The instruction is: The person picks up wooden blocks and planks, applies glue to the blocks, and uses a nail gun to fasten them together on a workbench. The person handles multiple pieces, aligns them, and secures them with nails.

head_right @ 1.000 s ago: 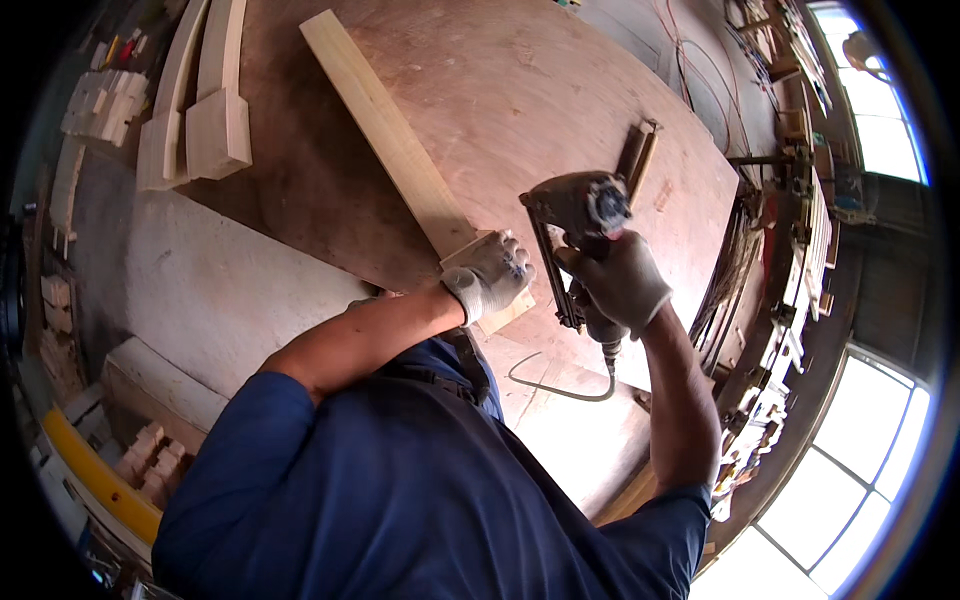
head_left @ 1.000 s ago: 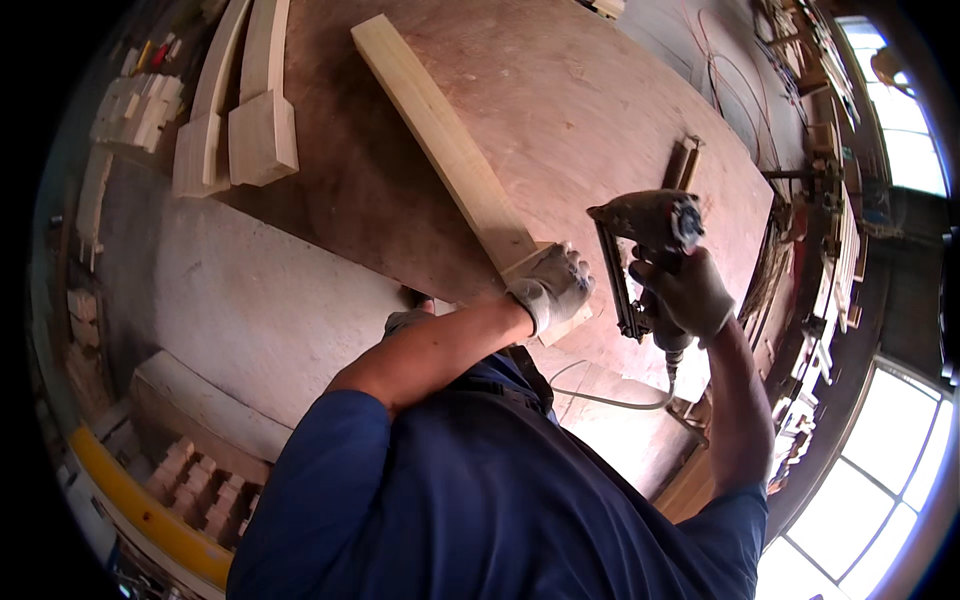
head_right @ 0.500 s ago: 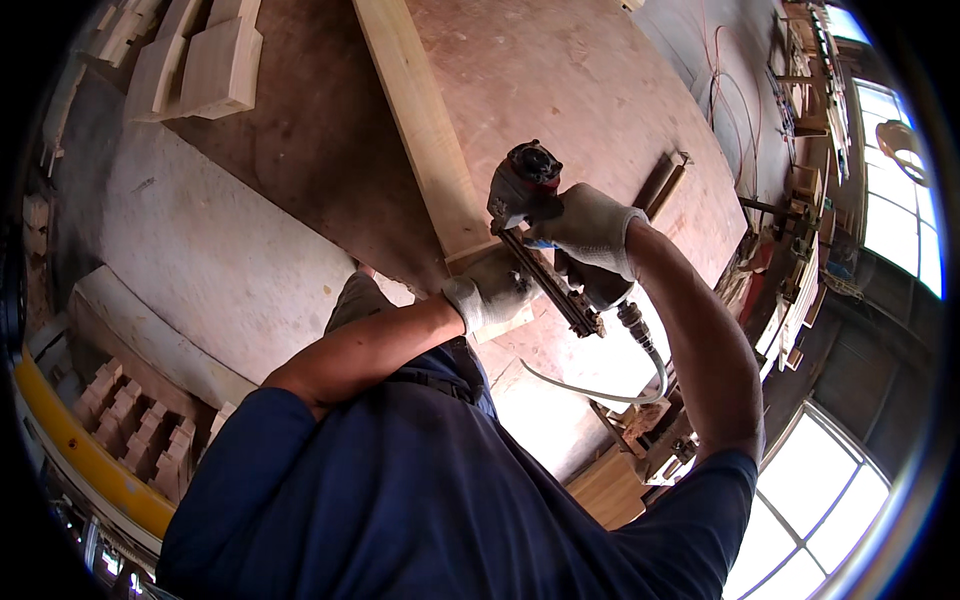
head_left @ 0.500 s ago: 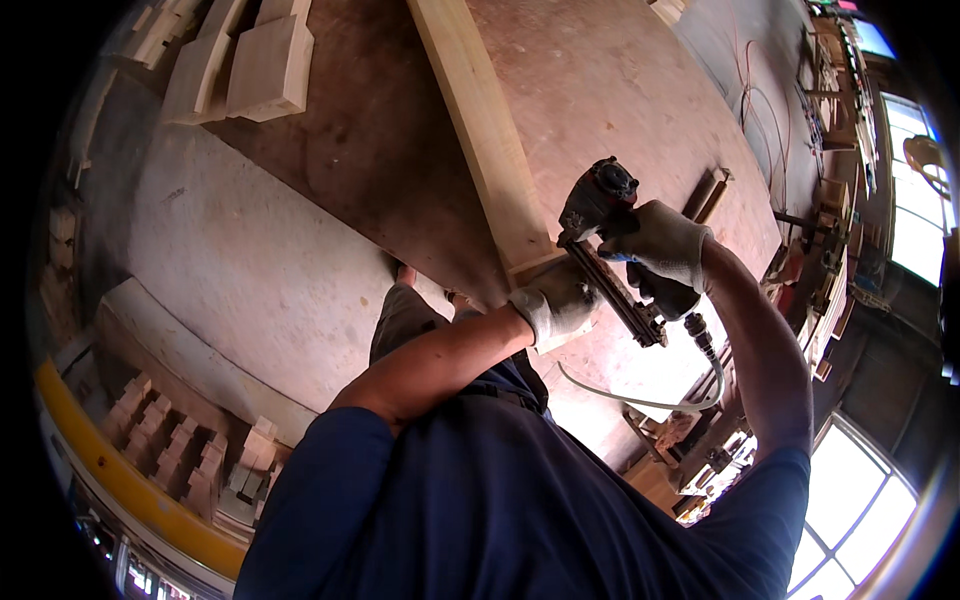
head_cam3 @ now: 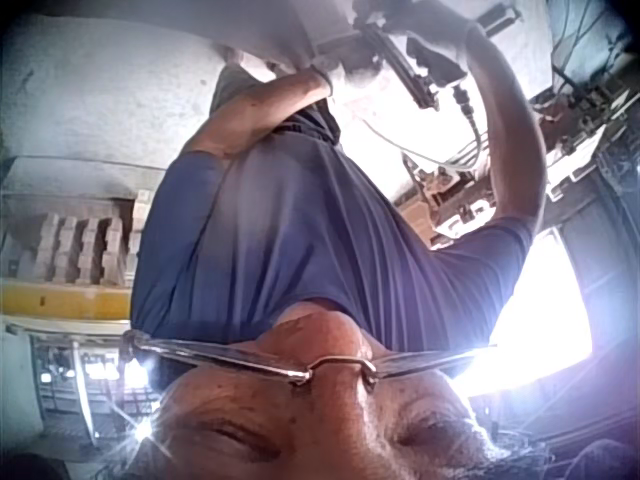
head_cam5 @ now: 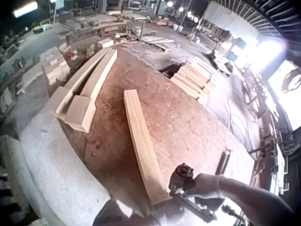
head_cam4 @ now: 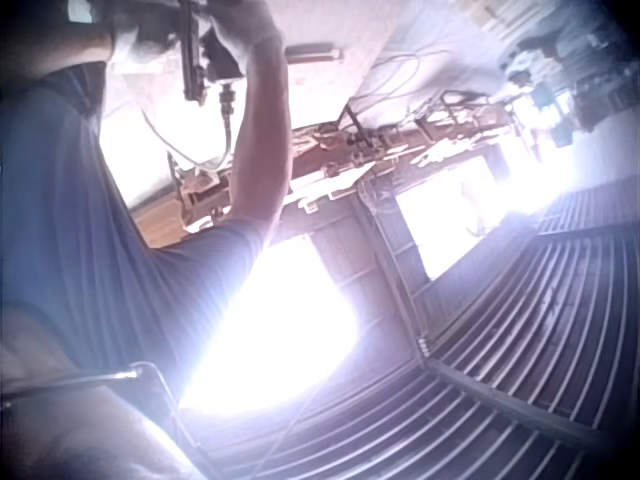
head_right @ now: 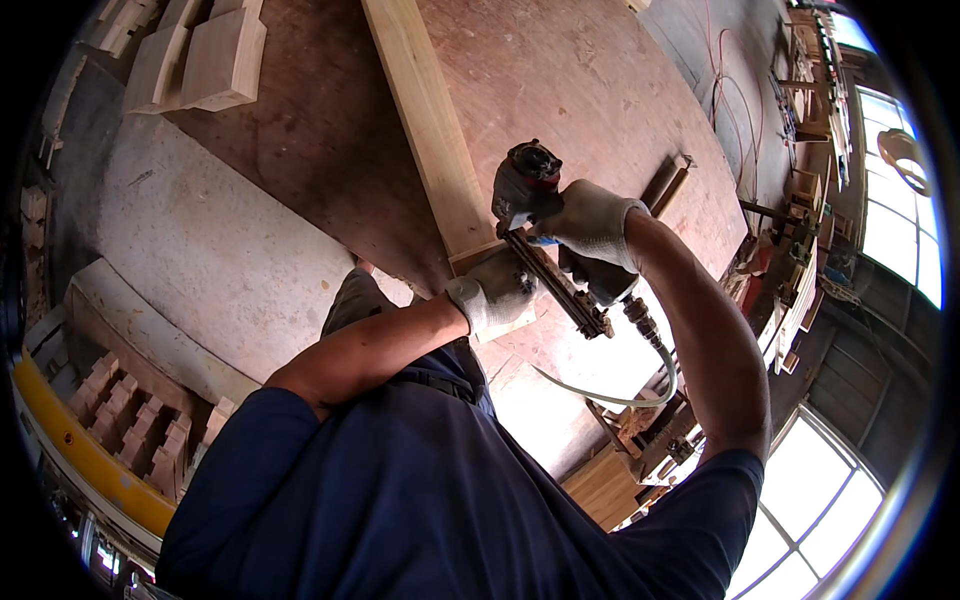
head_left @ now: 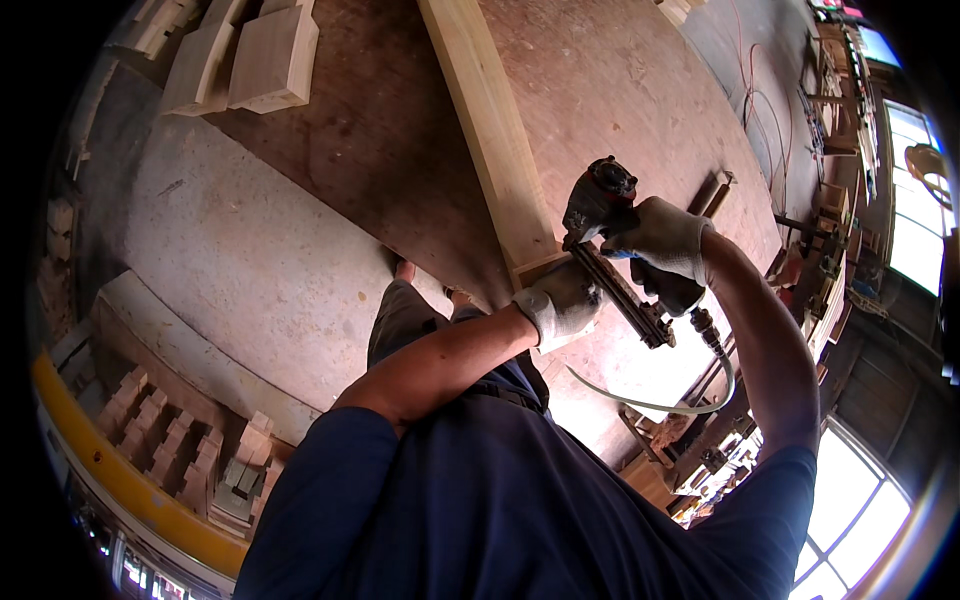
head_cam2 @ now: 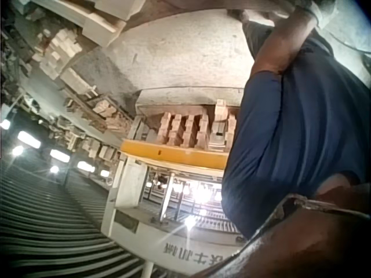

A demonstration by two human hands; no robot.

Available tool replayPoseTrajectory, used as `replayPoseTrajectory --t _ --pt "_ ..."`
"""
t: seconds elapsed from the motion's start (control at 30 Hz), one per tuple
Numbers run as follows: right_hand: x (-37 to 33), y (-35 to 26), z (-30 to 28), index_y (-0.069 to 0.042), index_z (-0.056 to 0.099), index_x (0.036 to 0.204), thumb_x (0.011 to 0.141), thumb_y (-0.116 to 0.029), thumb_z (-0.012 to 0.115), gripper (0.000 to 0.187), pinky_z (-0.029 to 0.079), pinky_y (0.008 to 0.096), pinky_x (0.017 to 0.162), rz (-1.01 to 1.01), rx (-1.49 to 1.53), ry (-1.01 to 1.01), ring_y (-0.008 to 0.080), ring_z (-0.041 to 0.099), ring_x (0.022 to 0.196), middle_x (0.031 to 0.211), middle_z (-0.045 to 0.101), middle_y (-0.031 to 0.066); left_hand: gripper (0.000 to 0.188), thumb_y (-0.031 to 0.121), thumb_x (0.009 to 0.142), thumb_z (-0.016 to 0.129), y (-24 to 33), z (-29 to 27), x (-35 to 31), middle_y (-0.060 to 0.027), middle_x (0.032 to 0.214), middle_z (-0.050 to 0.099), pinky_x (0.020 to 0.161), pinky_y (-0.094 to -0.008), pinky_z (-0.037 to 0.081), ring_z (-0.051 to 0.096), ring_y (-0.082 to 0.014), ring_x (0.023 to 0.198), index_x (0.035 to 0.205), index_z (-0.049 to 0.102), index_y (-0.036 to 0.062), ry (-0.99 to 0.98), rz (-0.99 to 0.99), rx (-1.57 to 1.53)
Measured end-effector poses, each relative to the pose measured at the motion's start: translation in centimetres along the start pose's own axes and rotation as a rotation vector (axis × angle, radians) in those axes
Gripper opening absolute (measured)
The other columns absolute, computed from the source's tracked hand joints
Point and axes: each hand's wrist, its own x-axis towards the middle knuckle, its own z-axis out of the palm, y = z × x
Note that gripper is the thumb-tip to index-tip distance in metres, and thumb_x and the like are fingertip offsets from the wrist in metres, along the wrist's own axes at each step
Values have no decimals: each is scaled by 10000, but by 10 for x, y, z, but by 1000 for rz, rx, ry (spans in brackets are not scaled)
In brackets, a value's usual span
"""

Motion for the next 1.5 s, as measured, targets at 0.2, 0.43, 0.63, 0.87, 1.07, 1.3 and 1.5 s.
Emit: replayPoseTrajectory --t 0.2,0.43,0.63,0.87,1.07,1.3,1.5 --pt "-4 -4 0 42 756 1051 956 -294 780 350 588 366 582 29 -28 -10 197 725 608 729 728 120 334 188 961 582 -2 -2 3 -162 1168 709 1130 -530 461 675 -340 1129 1270 683 111 34 -45 -154" --pt "-8 -4 5 42 742 1049 953 -207 785 271 572 373 504 29 29 26 200 703 558 688 692 101 339 181 956 596 -1 8 2 -160 1225 698 1160 -522 431 647 -323 1205 1276 687 119 -53 -49 -92" --pt "-21 -10 3 40 740 1034 962 -202 777 255 569 362 478 -41 87 11 200 694 532 683 688 103 349 207 969 610 3 -17 3 -157 1266 687 1147 -500 446 630 -310 1262 1292 668 90 -34 -58 -135" --pt "-4 1 3 56 723 984 955 -215 788 280 578 356 482 -120 92 -86 192 697 537 694 691 94 258 248 1032 580 15 -27 4 -92 1119 642 992 -426 496 617 -272 1078 1257 676 164 -88 -70 -25" --pt "-2 -16 6 49 714 962 943 -225 800 288 587 347 510 -105 20 -106 179 704 564 710 690 84 240 235 1049 548 12 -13 2 -68 1109 635 995 -425 481 596 -251 1070 1249 671 183 33 -151 -258" --pt "-7 -26 8 54 720 1004 946 -231 785 298 582 355 490 -62 -22 -122 186 694 546 701 690 93 247 179 1017 503 15 -4 -4 -112 1117 614 999 -440 466 569 -277 1048 1193 666 121 -7 -89 -114" --pt "-7 -26 10 54 727 1042 947 -222 773 295 579 354 478 -29 -11 -121 190 684 528 670 684 113 226 164 982 503 15 -4 -10 -125 1103 597 984 -424 456 546 -283 1016 1121 670 101 -73 -112 -123"
